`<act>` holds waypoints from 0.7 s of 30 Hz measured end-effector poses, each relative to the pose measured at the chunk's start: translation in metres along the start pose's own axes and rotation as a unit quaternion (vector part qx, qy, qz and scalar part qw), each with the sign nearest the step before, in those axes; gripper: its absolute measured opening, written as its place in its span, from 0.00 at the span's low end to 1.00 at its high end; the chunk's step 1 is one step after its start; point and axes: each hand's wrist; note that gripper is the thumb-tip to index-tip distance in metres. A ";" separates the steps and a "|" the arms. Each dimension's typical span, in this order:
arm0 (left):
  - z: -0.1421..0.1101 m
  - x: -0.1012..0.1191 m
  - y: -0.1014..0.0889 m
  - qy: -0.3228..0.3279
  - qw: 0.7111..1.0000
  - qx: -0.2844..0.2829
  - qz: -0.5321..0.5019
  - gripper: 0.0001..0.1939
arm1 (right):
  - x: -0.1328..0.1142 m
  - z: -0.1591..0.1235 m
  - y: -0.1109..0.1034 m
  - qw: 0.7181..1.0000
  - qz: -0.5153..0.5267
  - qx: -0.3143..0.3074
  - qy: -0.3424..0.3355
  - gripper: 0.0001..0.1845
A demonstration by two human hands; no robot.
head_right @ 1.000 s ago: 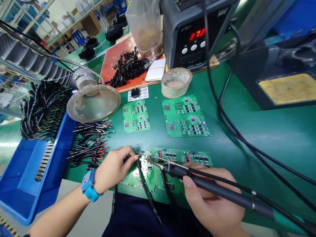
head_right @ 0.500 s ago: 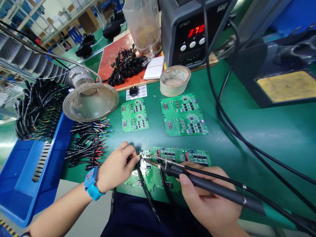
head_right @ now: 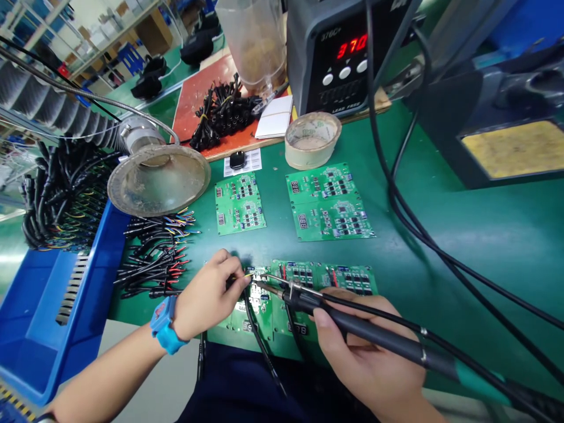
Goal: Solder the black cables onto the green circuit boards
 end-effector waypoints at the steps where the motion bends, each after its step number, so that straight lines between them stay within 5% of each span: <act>1: 0.000 0.000 0.000 0.002 1.000 -0.001 -0.001 0.06 | 0.000 0.000 0.000 1.000 -0.001 0.000 -0.002 0.03; 16: 0.009 0.000 -0.005 0.012 0.998 -0.039 0.046 0.07 | -0.005 0.004 -0.003 0.999 -0.024 -0.032 -0.035 0.14; 19: 0.010 0.000 -0.006 0.012 0.997 -0.044 0.056 0.07 | 0.002 -0.001 -0.001 0.999 0.038 0.018 -0.013 0.11; 21: 0.010 0.000 -0.006 0.014 0.997 -0.044 0.057 0.07 | 0.006 -0.008 0.003 0.989 0.098 0.087 0.062 0.10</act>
Point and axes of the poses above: each hand's wrist, its own z-axis towards the middle knuckle, its own y-axis out of the palm, x = y × z, and after that the axes turned 7 degrees about z, right-handed
